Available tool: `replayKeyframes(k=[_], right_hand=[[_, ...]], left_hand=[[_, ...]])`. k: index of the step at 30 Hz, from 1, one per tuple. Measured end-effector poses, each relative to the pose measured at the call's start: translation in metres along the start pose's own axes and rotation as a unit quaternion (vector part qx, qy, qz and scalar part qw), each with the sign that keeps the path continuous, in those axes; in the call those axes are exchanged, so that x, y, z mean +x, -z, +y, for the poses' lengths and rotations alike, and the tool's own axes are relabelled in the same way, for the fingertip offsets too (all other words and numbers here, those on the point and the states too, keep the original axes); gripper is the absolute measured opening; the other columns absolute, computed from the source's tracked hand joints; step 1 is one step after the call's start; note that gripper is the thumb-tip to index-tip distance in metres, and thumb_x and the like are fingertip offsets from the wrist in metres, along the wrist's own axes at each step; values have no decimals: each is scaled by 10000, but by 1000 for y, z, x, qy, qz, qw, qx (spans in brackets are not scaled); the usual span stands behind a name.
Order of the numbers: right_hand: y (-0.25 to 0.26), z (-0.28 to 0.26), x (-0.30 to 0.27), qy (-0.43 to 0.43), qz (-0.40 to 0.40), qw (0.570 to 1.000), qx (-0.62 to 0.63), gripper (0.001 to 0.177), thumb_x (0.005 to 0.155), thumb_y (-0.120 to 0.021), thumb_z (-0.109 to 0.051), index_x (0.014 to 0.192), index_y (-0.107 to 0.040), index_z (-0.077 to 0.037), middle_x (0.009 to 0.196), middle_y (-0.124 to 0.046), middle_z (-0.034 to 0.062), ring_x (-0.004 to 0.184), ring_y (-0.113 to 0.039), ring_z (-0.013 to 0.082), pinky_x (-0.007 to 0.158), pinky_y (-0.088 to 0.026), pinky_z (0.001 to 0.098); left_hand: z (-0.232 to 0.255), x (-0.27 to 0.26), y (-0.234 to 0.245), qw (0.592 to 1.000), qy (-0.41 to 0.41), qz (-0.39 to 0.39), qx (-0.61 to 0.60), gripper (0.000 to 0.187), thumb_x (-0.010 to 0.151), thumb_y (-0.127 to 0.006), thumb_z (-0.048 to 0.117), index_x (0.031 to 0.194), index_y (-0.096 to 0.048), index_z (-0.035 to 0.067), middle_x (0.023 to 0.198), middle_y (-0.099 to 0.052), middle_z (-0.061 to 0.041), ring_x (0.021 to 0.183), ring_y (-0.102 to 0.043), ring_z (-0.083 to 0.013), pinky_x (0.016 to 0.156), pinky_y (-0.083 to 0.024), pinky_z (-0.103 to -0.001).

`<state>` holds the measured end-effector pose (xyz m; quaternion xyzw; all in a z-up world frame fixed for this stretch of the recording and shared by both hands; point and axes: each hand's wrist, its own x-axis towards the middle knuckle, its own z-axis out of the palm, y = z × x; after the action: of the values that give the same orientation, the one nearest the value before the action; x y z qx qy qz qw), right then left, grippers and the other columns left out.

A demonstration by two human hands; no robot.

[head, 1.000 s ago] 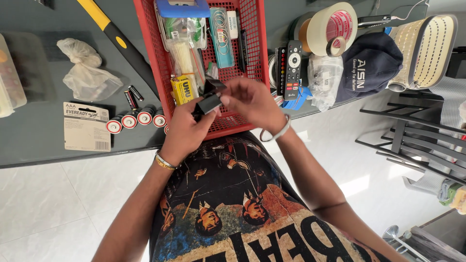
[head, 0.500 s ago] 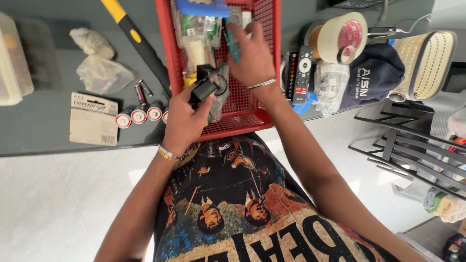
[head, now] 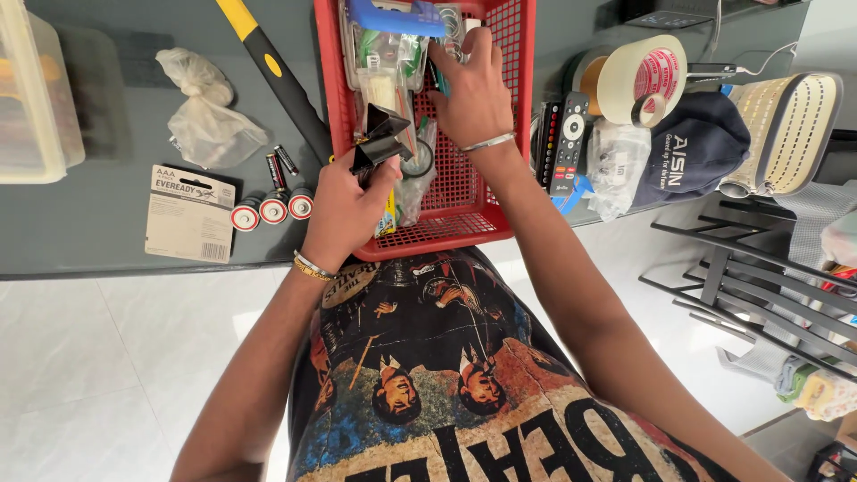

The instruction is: The person organizes various items including batteries, glue, and remotes in a red basket, moving items between the basket and a plastic bag on the table.

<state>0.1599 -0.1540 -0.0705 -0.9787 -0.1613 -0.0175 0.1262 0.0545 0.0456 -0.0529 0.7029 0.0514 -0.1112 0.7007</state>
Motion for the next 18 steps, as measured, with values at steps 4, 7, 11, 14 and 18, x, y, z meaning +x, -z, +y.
replayKeyframes(k=[4,7,11,14,18], right_hand=[[-7,3,5,-2,2,1000,8,526,715,-864,-50,1206,-697,-134,1226,-447,166,1168,-522,389,800,-585,469],[-11,8,5,9,-6,1000,20,483,707,-857,-14,1158,-710,-104,1232,-459,167,1165,-529,389,839,-578,479],[-16,15,8,51,-15,999,7,503,633,-833,37,1109,-710,-67,1255,-484,179,1151,-532,409,922,-551,466],[-16,25,14,91,-53,992,68,515,662,-885,-19,1134,-677,-19,1235,-481,192,1161,-532,402,995,-501,470],[-17,31,13,75,-70,991,84,404,609,-910,-56,957,-706,-27,1215,-492,181,1166,-527,394,999,-486,448]], left_hand=[[1,-1,2,998,36,0,49,242,1004,-676,246,1018,-704,6,666,-574,-1,603,-436,-65,547,-395,-293],[1,0,3,999,35,0,36,239,1003,-679,247,1002,-709,10,685,-589,15,613,-451,-55,557,-404,-287],[-2,0,3,999,21,0,29,231,1013,-658,231,1029,-708,5,743,-629,8,647,-499,-43,594,-431,-271],[-6,1,2,1000,17,0,4,241,1017,-654,233,1050,-699,-1,802,-692,21,691,-568,-23,637,-477,-246],[-11,-2,3,999,27,8,-33,268,1038,-651,245,1078,-686,-18,826,-685,25,702,-540,-34,632,-455,-250]])
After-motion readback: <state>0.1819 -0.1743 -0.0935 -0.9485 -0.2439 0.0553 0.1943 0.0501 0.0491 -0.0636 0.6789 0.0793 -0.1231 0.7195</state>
